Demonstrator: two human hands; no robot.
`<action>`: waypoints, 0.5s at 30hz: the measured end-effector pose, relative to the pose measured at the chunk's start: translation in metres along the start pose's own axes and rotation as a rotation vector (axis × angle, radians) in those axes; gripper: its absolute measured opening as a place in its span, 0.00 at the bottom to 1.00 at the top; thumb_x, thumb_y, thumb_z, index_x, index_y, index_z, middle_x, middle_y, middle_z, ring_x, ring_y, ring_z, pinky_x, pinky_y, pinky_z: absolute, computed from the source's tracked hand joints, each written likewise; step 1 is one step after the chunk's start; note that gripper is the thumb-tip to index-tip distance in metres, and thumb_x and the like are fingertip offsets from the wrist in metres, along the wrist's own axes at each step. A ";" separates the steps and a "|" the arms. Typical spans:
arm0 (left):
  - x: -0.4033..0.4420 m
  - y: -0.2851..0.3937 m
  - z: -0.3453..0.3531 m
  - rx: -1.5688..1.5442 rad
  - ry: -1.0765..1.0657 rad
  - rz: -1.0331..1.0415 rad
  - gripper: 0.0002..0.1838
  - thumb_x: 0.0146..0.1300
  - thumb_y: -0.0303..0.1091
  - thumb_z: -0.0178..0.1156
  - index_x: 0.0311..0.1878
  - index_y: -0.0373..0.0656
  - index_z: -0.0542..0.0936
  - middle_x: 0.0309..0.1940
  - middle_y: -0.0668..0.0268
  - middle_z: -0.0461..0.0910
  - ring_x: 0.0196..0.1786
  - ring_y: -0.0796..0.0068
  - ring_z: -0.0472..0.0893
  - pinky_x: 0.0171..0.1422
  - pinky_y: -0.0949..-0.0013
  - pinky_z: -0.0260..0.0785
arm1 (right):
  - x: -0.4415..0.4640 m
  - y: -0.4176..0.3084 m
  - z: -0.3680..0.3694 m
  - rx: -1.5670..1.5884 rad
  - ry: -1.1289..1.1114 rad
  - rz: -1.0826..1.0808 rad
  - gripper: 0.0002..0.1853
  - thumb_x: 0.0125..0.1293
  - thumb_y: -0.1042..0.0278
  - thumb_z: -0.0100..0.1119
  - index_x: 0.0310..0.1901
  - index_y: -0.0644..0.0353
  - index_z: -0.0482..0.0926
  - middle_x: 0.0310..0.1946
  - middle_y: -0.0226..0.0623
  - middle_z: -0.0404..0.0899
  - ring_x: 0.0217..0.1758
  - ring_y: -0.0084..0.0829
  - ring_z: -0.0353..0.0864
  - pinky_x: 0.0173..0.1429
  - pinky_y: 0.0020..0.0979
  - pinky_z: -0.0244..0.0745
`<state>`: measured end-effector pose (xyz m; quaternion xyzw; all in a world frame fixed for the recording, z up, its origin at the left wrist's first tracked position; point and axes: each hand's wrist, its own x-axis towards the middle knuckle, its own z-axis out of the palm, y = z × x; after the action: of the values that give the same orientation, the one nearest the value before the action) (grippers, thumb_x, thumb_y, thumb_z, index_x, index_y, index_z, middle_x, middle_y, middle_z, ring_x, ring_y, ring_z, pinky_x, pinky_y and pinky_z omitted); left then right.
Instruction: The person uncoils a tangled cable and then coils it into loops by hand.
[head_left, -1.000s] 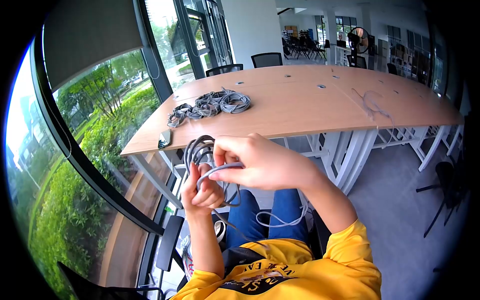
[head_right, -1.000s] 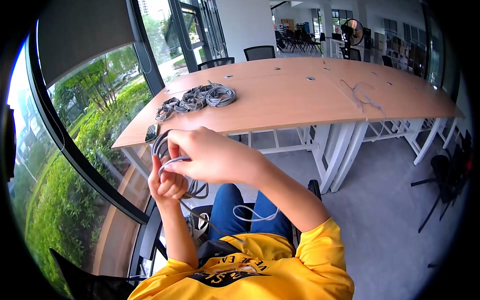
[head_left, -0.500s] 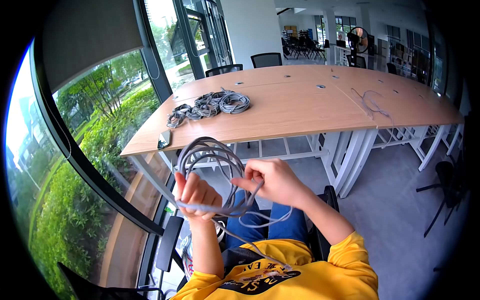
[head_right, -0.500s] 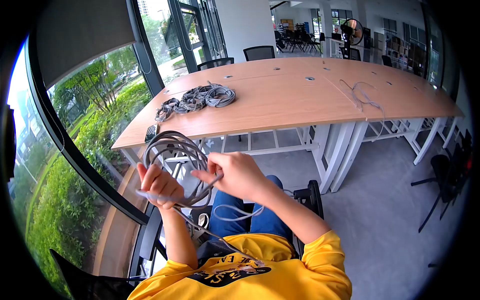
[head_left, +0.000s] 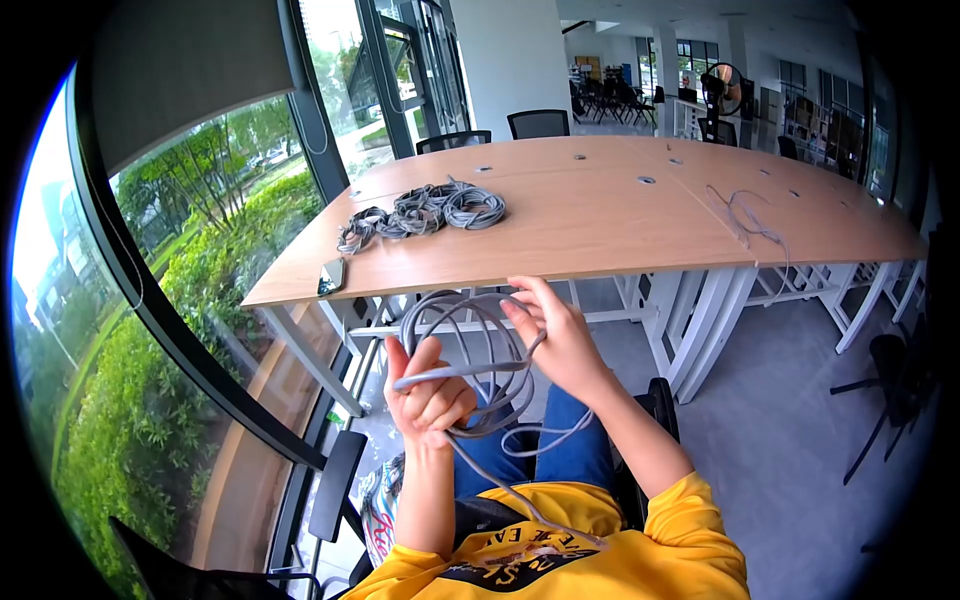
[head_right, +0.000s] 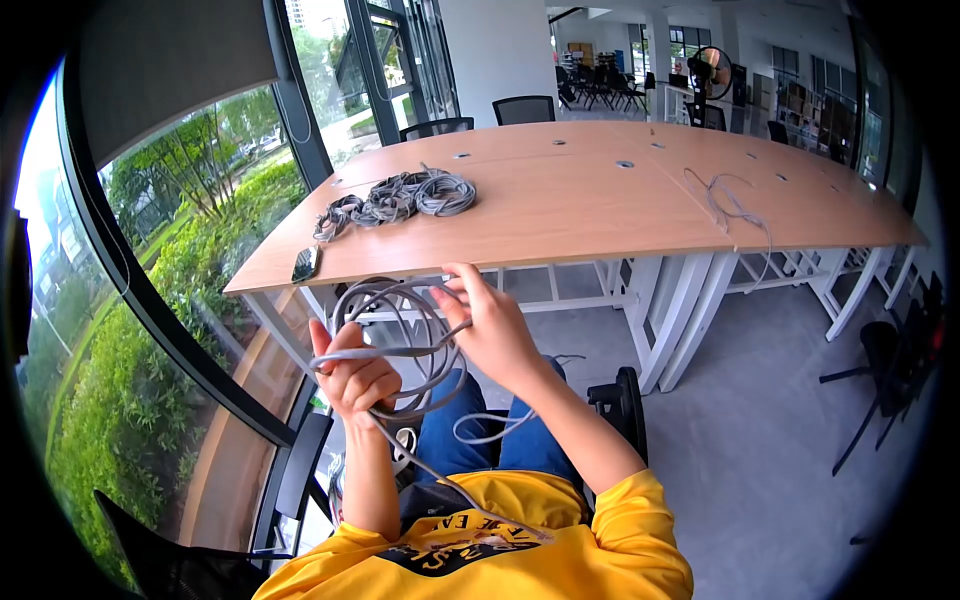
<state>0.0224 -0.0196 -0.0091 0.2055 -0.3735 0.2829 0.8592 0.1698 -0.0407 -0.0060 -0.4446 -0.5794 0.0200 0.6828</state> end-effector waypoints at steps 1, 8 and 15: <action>-0.003 0.000 0.000 0.029 0.017 -0.007 0.22 0.64 0.49 0.33 0.22 0.43 0.63 0.02 0.76 0.58 0.04 0.88 0.55 0.10 0.84 0.49 | -0.001 0.004 -0.005 -0.001 -0.071 0.002 0.12 0.57 0.64 0.53 0.26 0.65 0.70 0.15 0.42 0.71 0.19 0.31 0.75 0.23 0.28 0.67; -0.003 0.006 -0.004 0.029 0.049 -0.002 0.20 0.66 0.45 0.27 0.24 0.45 0.61 0.01 0.76 0.58 0.03 0.87 0.58 0.11 0.84 0.51 | 0.000 -0.024 -0.034 -0.241 -0.358 0.146 0.11 0.53 0.66 0.58 0.24 0.65 0.71 0.10 0.33 0.63 0.13 0.21 0.58 0.18 0.24 0.53; -0.001 0.011 -0.009 0.094 0.261 0.067 0.19 0.67 0.44 0.25 0.27 0.45 0.61 0.02 0.76 0.57 0.04 0.85 0.55 0.11 0.82 0.49 | 0.003 -0.053 -0.053 0.261 -0.721 0.184 0.08 0.48 0.71 0.63 0.27 0.63 0.74 0.18 0.23 0.65 0.22 0.13 0.61 0.24 0.17 0.56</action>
<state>0.0196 -0.0064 -0.0144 0.1943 -0.2513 0.3529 0.8801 0.1879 -0.1020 0.0328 -0.3688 -0.7325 0.3095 0.4813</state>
